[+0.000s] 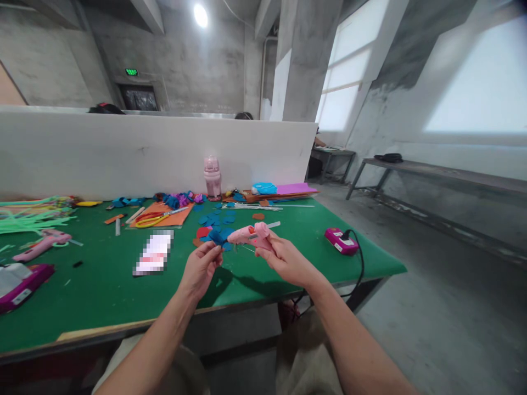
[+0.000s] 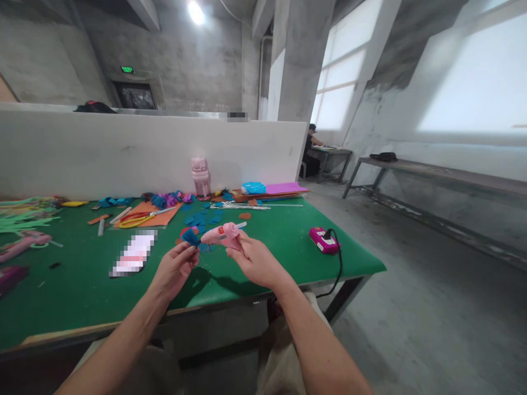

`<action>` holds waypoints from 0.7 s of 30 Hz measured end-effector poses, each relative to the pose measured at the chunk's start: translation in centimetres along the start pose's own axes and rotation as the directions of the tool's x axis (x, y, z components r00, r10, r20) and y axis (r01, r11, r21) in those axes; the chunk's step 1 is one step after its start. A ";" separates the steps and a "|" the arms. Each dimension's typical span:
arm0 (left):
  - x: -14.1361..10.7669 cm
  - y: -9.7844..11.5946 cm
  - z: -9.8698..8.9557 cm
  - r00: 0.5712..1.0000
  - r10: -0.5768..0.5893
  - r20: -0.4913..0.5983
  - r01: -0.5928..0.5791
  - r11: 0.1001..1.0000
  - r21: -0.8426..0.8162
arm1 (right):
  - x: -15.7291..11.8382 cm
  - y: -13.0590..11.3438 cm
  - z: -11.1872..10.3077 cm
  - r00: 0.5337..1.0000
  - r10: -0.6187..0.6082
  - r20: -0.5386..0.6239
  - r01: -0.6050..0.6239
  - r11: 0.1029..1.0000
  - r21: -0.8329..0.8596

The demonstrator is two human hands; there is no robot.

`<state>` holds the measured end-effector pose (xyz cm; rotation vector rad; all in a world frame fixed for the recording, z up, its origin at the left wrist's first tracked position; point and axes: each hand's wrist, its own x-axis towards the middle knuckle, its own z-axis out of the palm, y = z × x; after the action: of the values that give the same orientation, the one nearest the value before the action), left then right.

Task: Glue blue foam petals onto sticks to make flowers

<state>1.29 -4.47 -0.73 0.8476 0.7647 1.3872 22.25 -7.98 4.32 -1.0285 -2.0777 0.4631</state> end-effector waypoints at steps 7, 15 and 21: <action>0.0 0.0 0.0 1.000 0.005 -0.001 -0.005 1.000 -0.005 | 0.0 -0.1 0.1 1.000 0.013 -0.005 -0.013 1.000 0.010; 0.0 0.0 0.0 1.000 0.002 -0.009 -0.002 1.000 -0.009 | 0.0 0.1 0.1 0.999 -0.037 0.001 0.037 0.999 -0.007; 0.0 -0.1 0.0 1.000 0.001 -0.003 -0.001 1.000 -0.017 | 0.0 0.1 0.0 1.000 0.003 0.004 -0.003 1.000 -0.002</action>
<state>1.32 -4.48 -0.80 0.8330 0.7534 1.3945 22.28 -7.96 4.21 -1.0320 -2.0810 0.4653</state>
